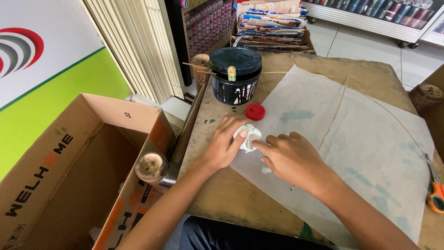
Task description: Assembling a kite by applying glue to the edges of the paper and folding them over the bamboo frame.
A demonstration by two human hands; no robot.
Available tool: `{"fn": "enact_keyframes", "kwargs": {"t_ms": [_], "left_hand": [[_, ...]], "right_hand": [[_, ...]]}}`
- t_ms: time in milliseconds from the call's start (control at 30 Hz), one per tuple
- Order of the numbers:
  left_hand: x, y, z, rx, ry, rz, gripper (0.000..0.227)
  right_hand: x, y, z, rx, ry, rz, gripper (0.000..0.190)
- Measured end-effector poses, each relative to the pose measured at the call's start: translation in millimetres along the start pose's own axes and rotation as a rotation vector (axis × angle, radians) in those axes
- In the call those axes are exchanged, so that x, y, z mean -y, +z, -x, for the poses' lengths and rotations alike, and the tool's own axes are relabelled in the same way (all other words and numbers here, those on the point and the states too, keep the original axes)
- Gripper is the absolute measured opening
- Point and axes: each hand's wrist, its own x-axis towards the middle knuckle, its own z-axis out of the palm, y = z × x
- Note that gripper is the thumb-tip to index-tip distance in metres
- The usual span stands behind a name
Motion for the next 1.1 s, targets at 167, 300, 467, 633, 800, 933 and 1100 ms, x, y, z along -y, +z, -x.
{"fn": "enact_keyframes", "kwargs": {"t_ms": [167,300,467,633,800,933,1100], "left_hand": [[-3.6,-2.0,0.1,0.005,-0.016,0.008,0.035],[-1.3,-2.7,-0.6,-0.011,-0.041,0.03,0.036],[-0.8,-3.0,0.5,-0.012,-0.08,0.041,0.036],[8.5,-2.2,4.2,-0.02,-0.135,0.059,0.038],[-3.4,-10.9,0.7,-0.071,-0.348,0.155,0.046],[-16.4,-14.5,-3.9,-0.072,-0.417,0.157,0.047],[-12.0,-19.3,-8.1,-0.211,-0.665,0.244,0.066]], "right_hand": [[-0.9,-5.4,4.4,-0.055,-0.025,-0.004,0.028],[1.0,-15.6,3.6,-0.107,-0.005,-0.033,0.028],[-1.1,-19.8,2.9,-0.137,-0.003,-0.068,0.031],[-1.8,-20.1,1.6,-0.135,-0.016,-0.113,0.028],[1.4,-49.4,8.3,-0.152,0.074,-0.528,0.04],[-3.3,-35.1,1.2,-0.169,0.095,-0.587,0.041],[-21.9,-31.4,1.6,-0.248,0.11,-0.831,0.038]]}}
